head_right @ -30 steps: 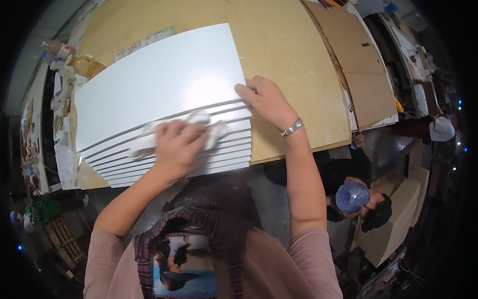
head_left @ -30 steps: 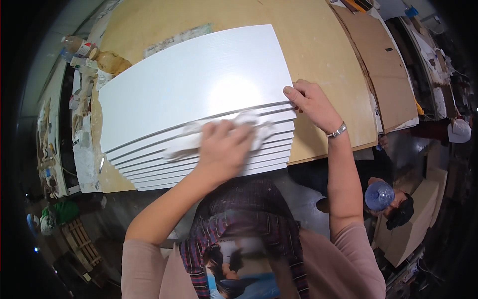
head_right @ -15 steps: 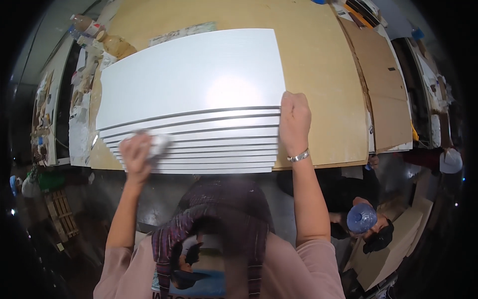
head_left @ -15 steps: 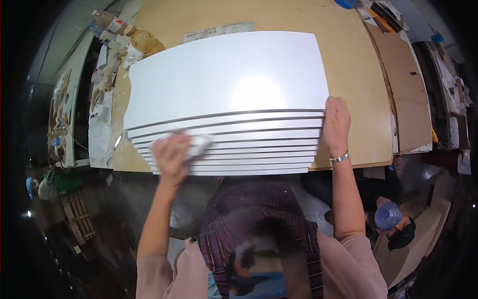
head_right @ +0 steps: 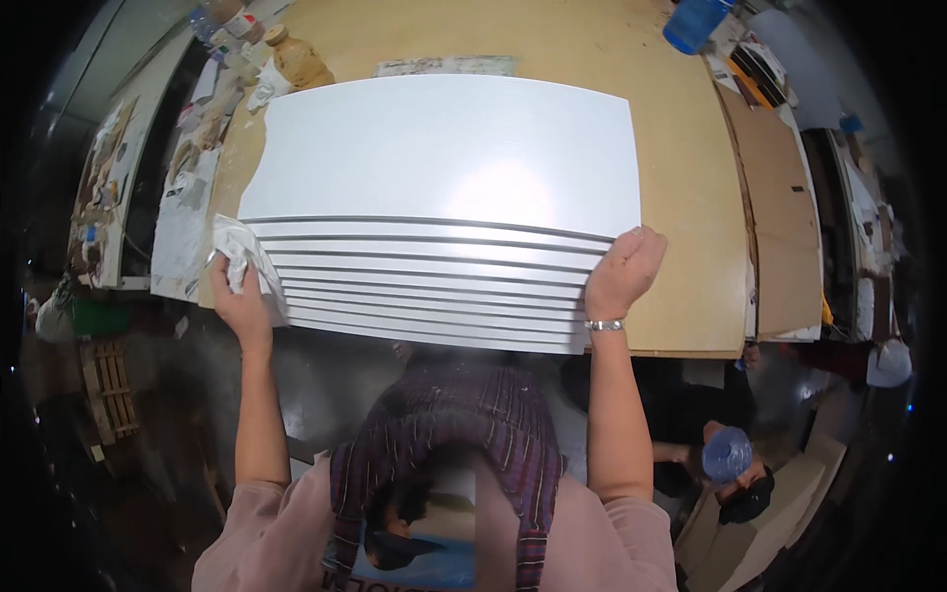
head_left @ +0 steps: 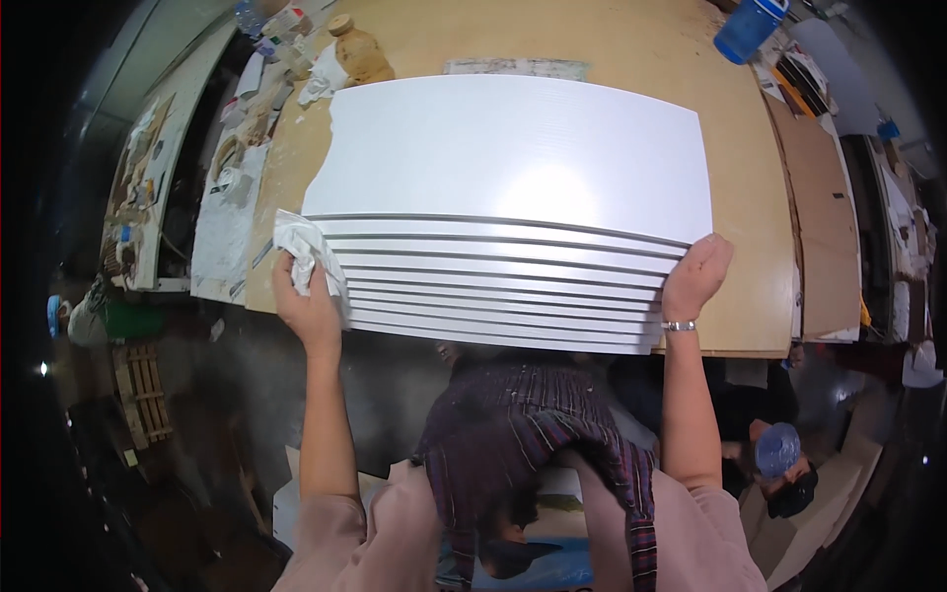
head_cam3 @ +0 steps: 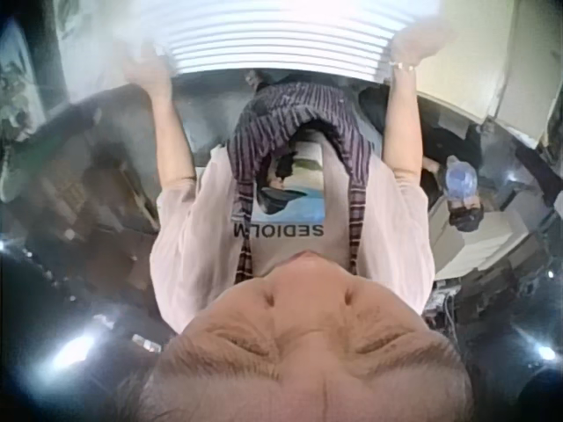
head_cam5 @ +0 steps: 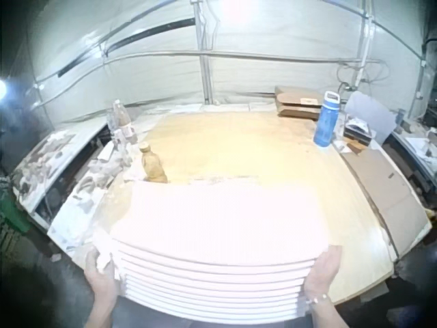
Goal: The person sands the internal grooves and external edges of a white furniture panel using a sanding block and wipes the surface with a cloth.
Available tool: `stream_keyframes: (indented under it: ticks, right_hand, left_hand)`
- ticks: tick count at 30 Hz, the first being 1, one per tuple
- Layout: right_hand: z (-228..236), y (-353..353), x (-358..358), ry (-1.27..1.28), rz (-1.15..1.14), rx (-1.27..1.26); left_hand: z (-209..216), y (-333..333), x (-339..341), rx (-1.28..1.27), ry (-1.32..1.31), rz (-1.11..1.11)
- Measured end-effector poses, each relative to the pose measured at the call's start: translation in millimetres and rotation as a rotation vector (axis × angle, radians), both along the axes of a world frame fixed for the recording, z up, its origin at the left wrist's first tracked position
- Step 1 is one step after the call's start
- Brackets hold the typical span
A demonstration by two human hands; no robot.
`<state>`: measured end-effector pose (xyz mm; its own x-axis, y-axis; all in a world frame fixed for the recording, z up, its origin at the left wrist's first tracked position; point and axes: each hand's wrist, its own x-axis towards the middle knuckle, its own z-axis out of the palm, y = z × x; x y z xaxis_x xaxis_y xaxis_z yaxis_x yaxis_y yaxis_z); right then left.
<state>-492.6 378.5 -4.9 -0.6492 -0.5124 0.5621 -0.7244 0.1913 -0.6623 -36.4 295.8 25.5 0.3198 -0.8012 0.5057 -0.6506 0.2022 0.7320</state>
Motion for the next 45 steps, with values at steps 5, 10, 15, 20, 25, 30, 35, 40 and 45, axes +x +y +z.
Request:
stream_keyframes:
  ticks: [5,10,15,20,25,30,35,40,45]
  right_hand:
    - [2,-3,1,0.002,-0.026,0.067]
    - [2,-1,1,-0.004,-0.040,0.094]
    - [3,2,2,0.014,-0.073,0.084]
    - [6,-6,6,-0.001,-0.057,0.096]
    - [0,0,-1,-0.004,-0.084,0.101]
    - [-1,-5,5,0.040,-0.082,0.035]
    - [-3,-3,-2,0.069,-0.118,0.042]
    - [-2,-5,-1,-0.002,-0.114,0.030]
    - [-3,-6,-4,-0.018,-0.069,-0.003]
  left_hand:
    - [43,-6,-135,-0.341,-0.389,-0.579]
    - [20,13,-200,-0.327,-0.660,-0.916]
    - [20,19,-189,-0.273,-0.704,-0.859]
    - [16,22,-229,-0.389,-0.698,-0.951]
    - [11,-22,-67,-0.297,-0.695,-0.814]
    - [-2,-35,79,-0.017,-0.322,-0.260]
    - [4,-60,61,0.285,0.126,-0.335]
    - [7,-55,34,0.167,0.146,-0.337]
    - [8,-55,36,0.013,-0.179,-0.309]
